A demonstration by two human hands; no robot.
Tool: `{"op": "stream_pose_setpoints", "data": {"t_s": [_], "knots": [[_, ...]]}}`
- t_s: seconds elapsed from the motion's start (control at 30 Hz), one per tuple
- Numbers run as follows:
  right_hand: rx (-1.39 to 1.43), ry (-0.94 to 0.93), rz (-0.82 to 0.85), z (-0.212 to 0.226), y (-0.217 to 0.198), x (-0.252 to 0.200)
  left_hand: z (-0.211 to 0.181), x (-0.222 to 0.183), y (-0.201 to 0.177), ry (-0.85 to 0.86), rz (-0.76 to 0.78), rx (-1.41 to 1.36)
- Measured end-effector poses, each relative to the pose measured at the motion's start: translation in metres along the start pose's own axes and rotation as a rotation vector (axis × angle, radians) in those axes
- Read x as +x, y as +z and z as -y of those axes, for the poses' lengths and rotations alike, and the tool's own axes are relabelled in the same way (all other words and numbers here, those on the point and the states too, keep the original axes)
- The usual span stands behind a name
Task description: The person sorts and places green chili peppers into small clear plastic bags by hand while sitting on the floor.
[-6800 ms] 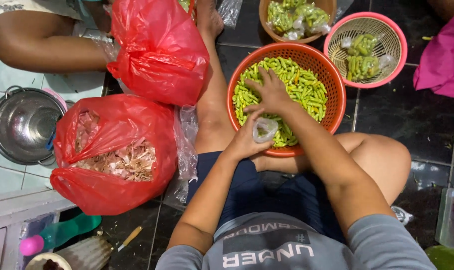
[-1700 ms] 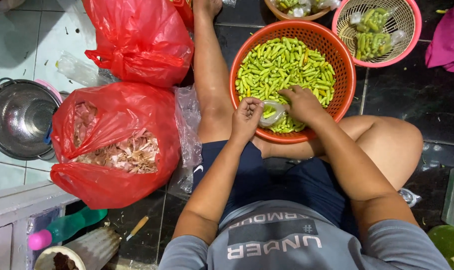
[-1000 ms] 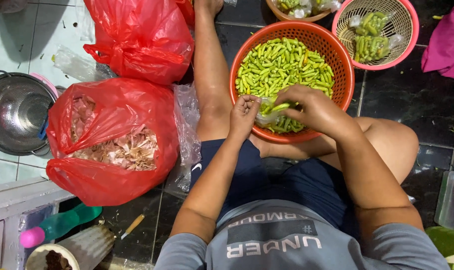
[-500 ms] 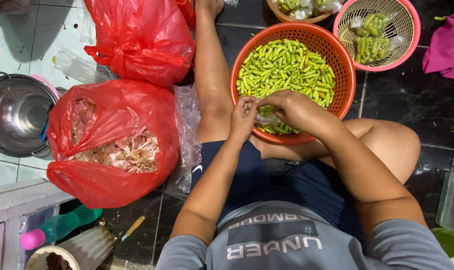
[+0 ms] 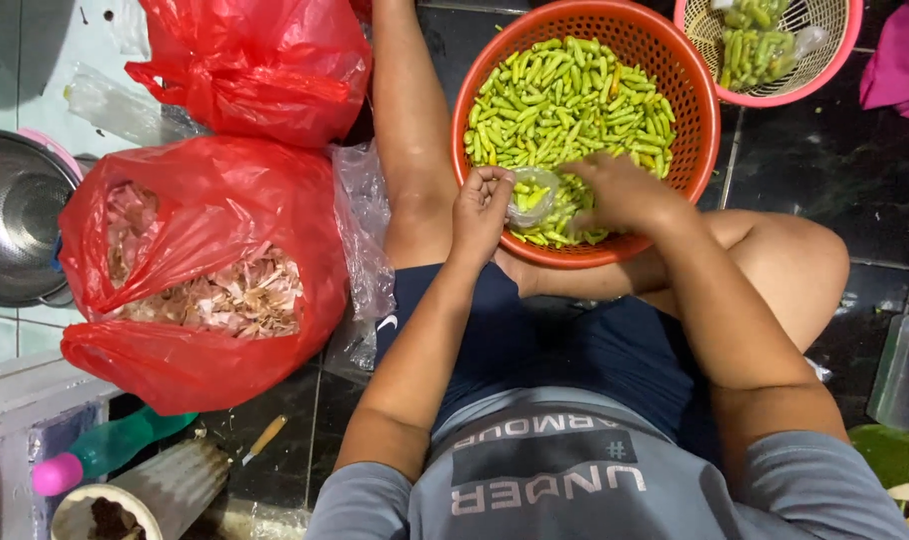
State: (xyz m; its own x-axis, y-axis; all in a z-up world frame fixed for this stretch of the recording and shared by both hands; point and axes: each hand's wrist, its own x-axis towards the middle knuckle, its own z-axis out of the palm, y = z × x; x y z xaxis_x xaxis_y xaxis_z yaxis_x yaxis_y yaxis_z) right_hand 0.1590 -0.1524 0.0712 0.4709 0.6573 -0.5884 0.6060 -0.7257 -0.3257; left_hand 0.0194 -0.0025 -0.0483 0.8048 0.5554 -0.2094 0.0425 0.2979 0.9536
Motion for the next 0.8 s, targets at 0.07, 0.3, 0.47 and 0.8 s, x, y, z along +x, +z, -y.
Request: {"op": "stream_pose_setpoints", "data": {"t_s": [0.07, 0.3, 0.47, 0.8], "knots": [[-0.111, 0.005, 0.005, -0.013, 0.041, 0.019, -0.001, 0.001, 0.001, 0.007, 0.002, 0.009], [-0.261, -0.042, -0.127, -0.018, 0.068, 0.027, 0.002, 0.001, 0.0, 0.041, -0.017, 0.012], [-0.237, -0.049, -0.188, -0.018, 0.072, 0.024, 0.003, 0.0, -0.002, 0.055, -0.025, 0.007], [0.067, -0.044, -0.323, -0.046, 0.065, 0.021, 0.005, -0.002, -0.003, 0.068, -0.017, -0.004]]}}
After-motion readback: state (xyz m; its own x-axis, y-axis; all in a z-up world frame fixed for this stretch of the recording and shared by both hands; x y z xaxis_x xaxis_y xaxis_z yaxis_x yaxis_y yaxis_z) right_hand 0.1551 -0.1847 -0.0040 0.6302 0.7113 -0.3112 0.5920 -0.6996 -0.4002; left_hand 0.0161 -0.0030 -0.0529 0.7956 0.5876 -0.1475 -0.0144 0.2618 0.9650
